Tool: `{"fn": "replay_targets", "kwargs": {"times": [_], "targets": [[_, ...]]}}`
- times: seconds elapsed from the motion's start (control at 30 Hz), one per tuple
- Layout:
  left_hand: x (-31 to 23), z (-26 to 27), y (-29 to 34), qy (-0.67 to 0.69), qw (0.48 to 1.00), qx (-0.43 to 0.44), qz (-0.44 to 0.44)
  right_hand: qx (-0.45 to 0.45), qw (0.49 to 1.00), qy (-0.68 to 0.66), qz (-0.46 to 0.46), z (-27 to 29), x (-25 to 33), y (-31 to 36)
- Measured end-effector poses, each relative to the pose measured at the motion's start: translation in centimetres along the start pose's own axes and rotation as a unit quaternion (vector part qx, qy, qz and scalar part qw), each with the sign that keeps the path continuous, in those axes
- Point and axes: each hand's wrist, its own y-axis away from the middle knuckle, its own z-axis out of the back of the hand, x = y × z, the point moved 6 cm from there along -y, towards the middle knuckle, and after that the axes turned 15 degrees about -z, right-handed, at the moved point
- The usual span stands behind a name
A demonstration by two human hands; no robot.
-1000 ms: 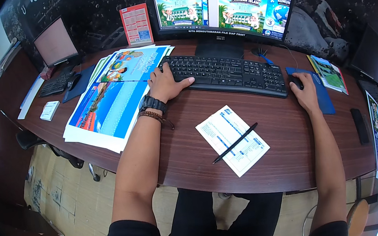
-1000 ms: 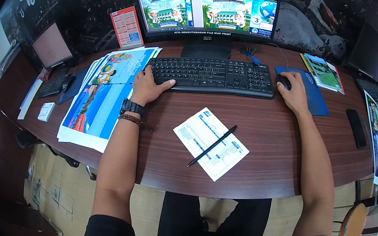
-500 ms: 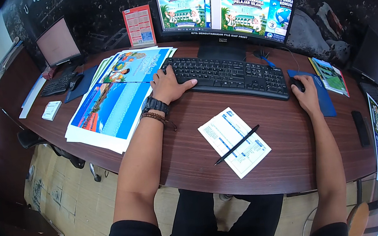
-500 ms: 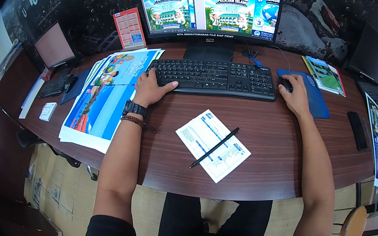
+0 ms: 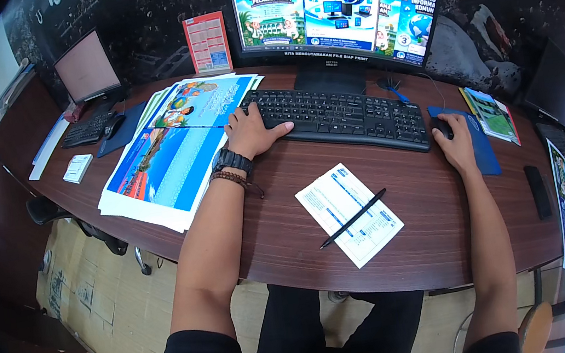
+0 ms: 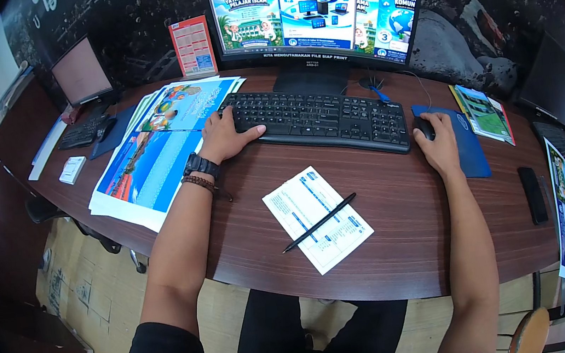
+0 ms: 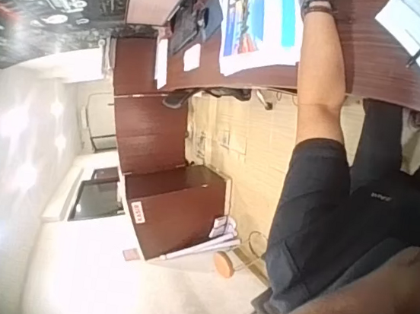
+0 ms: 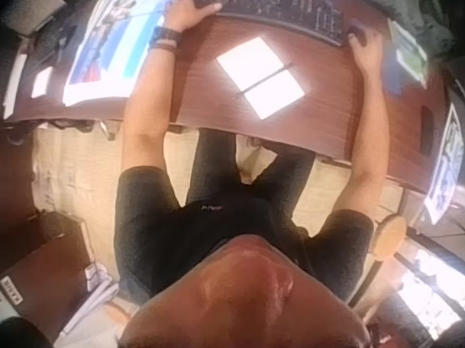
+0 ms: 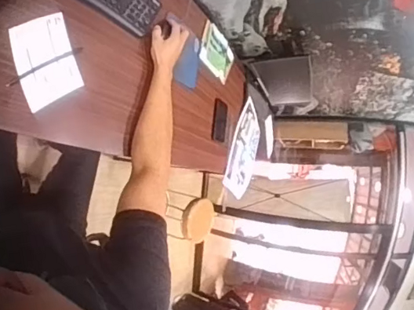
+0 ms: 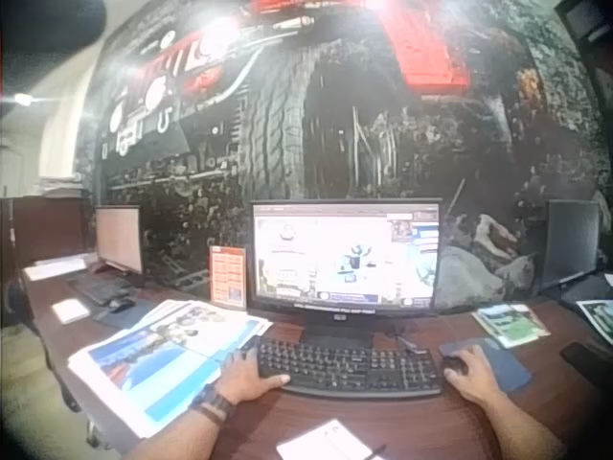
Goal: Using a computer, keyboard, and mouse to perform design or order processing work in a print shop.
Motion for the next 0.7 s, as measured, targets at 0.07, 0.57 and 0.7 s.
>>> {"fn": "replay_targets", "kwargs": {"times": [0.07, 0.57, 0.7], "targets": [[-0.27, -0.05, -0.08, 0.002, 1.000, 0.002, -0.002, 0.004, 1.000, -0.003, -0.004, 0.19, -0.17, -0.04], [0.09, -0.32, -0.21, 0.007, 1.000, 0.002, -0.006, -0.016, 0.999, 0.015, -0.046, 0.14, -0.78, -0.21], [0.03, -0.23, -0.07, 0.012, 1.000, 0.004, -0.003, -0.023, 0.998, 0.014, -0.053, 0.28, -0.60, -0.05]]}}
